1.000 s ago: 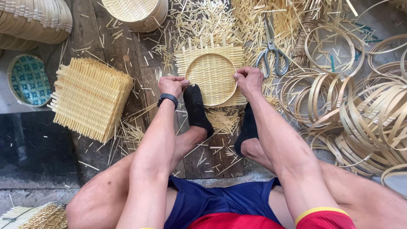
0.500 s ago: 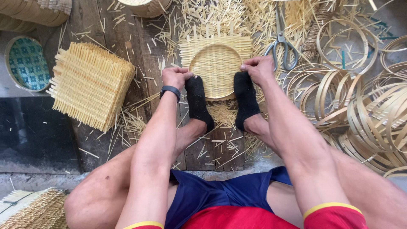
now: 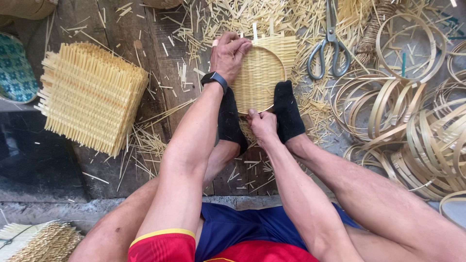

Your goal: The person sits on the floor and assembles a small round bamboo basket by placing a woven base onto a bamboo ring, then trimming the excess with shears. The person repeats this process for multiple baskets, stacking the finished units.

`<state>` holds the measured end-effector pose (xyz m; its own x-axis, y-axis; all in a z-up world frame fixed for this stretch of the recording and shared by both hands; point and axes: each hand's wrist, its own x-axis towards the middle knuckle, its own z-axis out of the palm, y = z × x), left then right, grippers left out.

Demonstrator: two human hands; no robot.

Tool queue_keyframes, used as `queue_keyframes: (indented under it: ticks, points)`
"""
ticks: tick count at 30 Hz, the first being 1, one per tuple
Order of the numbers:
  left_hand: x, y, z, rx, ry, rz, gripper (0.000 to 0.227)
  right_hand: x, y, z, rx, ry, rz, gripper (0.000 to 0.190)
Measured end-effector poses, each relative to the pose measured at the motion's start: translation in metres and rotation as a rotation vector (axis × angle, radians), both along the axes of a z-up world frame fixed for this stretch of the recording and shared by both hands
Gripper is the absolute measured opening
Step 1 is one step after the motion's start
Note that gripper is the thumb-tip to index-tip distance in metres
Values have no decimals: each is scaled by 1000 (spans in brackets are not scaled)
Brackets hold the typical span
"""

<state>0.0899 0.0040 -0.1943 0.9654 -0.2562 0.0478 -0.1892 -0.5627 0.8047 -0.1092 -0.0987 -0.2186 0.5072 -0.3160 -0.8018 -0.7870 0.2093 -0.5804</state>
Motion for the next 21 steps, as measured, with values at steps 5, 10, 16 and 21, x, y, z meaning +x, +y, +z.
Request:
queue_keyframes:
  ticks: [5, 10, 16, 21]
  points:
    - [-7, -2, 0, 42, -85, 28, 17, -15, -9, 0, -146, -90, 142, 32]
    - [-2, -2, 5, -30, 85, 69, 17, -11, -16, 1, -243, -174, 130, 32]
    - [-1, -2, 3, -49, 130, 70, 18, -7, -13, 25, -395, -231, 223, 34]
    - [2, -1, -4, -24, 58, 8, 20, 34, -35, 65, -712, -282, 526, 39]
